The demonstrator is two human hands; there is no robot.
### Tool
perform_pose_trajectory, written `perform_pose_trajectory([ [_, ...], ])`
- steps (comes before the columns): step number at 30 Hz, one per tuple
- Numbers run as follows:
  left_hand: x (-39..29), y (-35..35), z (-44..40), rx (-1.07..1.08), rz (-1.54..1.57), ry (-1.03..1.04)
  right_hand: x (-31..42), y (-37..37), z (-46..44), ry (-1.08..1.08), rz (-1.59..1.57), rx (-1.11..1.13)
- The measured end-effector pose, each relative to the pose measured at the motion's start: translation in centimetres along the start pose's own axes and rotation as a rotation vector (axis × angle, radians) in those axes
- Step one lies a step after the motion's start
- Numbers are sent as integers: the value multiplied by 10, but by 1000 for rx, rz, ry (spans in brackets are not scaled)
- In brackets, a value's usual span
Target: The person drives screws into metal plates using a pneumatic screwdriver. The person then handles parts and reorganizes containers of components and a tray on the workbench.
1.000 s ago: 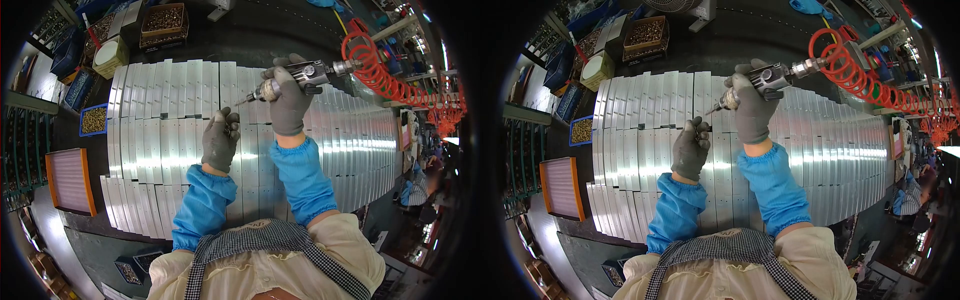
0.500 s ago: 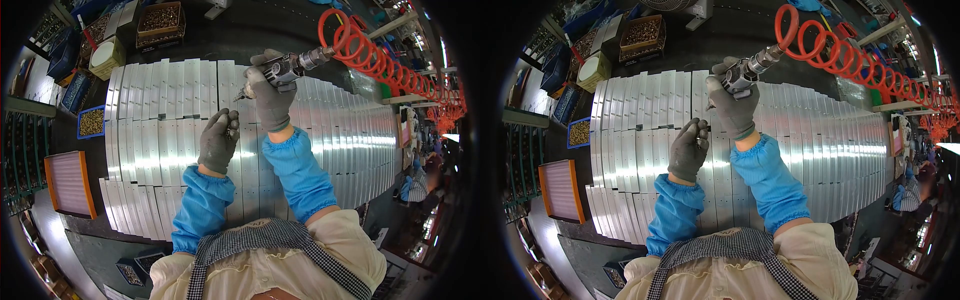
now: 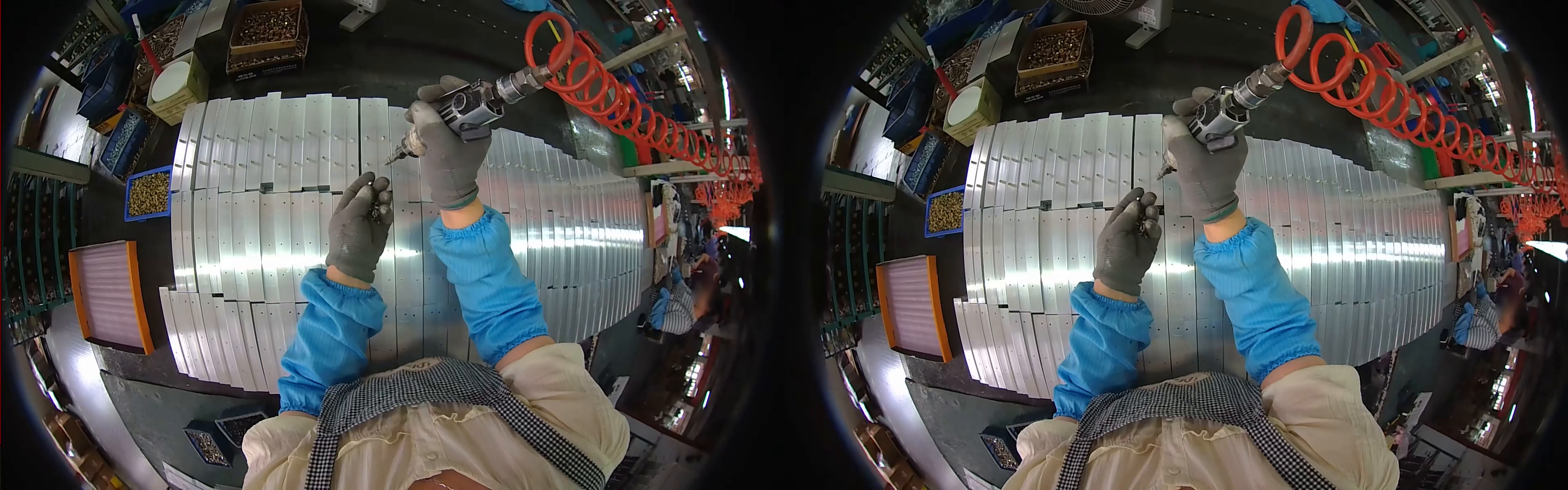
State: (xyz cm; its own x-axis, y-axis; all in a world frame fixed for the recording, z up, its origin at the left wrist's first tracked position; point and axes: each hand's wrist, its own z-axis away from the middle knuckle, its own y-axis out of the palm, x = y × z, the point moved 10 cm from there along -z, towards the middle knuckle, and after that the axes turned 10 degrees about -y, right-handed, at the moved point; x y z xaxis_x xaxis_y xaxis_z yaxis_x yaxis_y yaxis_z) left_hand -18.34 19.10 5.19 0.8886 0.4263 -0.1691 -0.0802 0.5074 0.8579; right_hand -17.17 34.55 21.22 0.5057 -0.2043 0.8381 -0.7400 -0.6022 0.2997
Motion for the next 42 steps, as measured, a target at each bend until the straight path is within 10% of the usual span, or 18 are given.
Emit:
perform_pose_trajectory([
  [42,10,3,-1,88,-65,-168,51,6,8,35,-206,88],
])
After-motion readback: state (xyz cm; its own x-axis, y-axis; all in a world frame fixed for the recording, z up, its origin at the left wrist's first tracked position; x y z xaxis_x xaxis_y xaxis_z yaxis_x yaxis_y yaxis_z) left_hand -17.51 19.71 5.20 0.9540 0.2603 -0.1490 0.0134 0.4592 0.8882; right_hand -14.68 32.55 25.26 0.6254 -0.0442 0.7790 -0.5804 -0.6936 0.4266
